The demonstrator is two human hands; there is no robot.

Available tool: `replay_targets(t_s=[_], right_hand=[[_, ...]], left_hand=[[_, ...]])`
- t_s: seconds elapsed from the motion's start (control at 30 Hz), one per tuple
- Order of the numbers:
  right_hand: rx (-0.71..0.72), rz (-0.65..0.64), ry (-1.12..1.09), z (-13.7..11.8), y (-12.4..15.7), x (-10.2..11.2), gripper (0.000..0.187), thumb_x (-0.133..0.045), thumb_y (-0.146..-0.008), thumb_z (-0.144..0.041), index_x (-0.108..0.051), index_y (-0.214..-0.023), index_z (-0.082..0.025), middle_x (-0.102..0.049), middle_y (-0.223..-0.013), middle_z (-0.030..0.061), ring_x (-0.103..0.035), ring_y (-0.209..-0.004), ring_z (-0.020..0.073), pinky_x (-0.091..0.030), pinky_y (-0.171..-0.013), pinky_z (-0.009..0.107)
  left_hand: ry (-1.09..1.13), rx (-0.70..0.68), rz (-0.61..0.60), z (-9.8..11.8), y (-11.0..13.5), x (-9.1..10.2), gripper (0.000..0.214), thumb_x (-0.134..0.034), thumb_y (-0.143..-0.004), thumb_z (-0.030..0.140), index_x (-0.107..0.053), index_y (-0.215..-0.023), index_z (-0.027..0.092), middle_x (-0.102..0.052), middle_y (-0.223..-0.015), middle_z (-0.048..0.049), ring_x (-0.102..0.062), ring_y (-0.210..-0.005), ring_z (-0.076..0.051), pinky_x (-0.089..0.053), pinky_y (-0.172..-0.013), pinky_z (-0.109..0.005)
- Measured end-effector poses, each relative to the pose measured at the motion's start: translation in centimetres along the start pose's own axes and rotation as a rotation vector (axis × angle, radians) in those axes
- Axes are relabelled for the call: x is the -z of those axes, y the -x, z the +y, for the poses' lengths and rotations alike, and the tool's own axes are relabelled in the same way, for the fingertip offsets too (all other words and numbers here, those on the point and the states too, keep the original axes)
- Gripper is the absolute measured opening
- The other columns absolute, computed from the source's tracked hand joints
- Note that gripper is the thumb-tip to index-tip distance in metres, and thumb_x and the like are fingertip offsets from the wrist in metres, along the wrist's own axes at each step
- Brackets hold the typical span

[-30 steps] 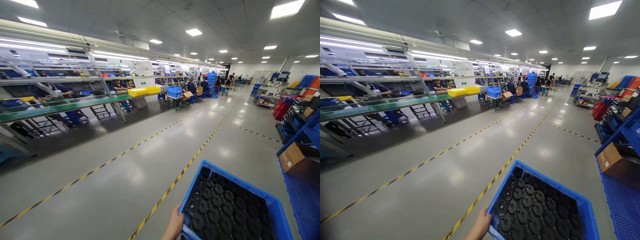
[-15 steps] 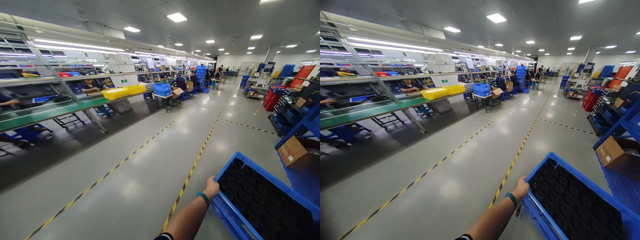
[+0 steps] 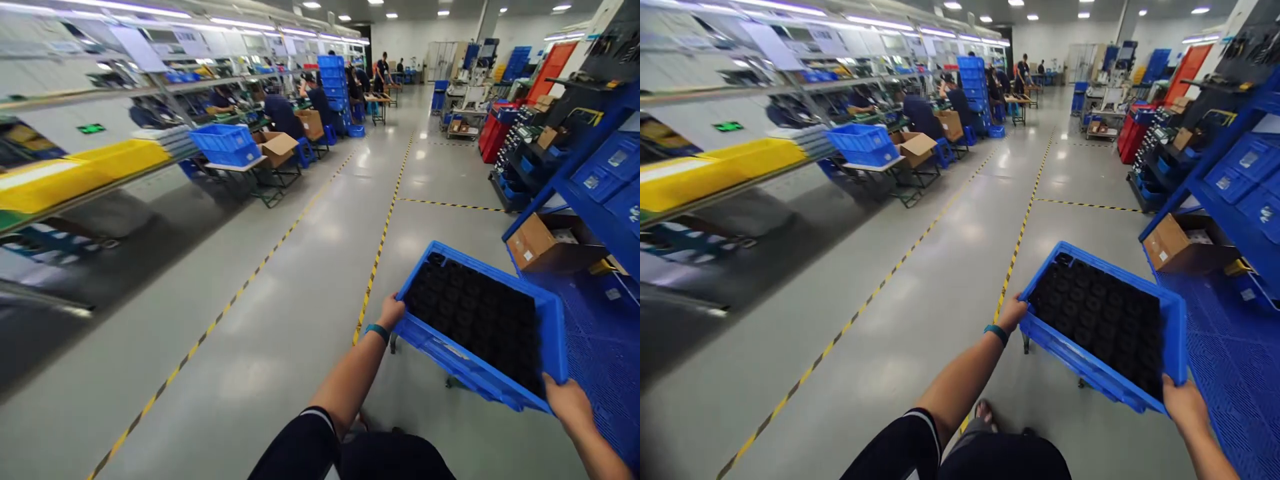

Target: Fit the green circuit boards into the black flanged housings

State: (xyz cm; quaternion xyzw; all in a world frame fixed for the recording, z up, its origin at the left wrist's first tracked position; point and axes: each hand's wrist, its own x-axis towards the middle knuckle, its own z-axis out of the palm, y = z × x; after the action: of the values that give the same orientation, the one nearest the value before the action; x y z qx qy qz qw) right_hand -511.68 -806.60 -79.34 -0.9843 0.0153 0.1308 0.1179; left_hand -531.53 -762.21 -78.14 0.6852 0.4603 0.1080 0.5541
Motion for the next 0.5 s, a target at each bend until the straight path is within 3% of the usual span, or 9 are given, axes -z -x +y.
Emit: replay_targets(t_s=[0.23,0.37,0.5], right_hand=[[-0.049,-0.006,0.048,-16.7,-10.8,1.3,0.055,-0.052,-0.096,-0.045,-0.068,-0.115,0.004,-0.070,-0.108,0.0346,-0.069,-0.106,0.0434,-0.053,-0.085,0.045],[-0.057,-0.029,0.071,-27.0,-16.6,2.1,0.056,-0.049,-0.098,-0.042,-0.065,-0.118,0.008,-0.068,-0.115,0.0354,-0.066,-0.113,0.0427,-0.051,-0.089,0.043],[-0.053,-0.003,0.046,-36.8,-23.7,2.3,0.059,-0.050,-0.098,-0.041,-0.063,-0.122,0.011,-0.066,-0.113,0.0385,-0.067,-0.111,0.0431,-0.051,-0.090,0.044]], left_hand=[[-0.011,-0.074,0.023,5.0,-17.2,2.3,0.053,-0.054,-0.073,0.010,-0.068,-0.125,0.011,-0.075,-0.111,-0.0136,-0.068,-0.108,-0.027,-0.051,-0.098,-0.034],[-0.013,-0.096,0.008,9.5,-27.7,4.2,0.054,-0.055,-0.073,0.010,-0.067,-0.125,0.011,-0.073,-0.120,-0.0161,-0.065,-0.115,-0.030,-0.047,-0.104,-0.037],[-0.020,-0.074,-0.019,14.4,-38.9,6.0,0.052,-0.057,-0.072,0.010,-0.068,-0.123,0.011,-0.074,-0.116,-0.0160,-0.066,-0.112,-0.030,-0.049,-0.100,-0.036]])
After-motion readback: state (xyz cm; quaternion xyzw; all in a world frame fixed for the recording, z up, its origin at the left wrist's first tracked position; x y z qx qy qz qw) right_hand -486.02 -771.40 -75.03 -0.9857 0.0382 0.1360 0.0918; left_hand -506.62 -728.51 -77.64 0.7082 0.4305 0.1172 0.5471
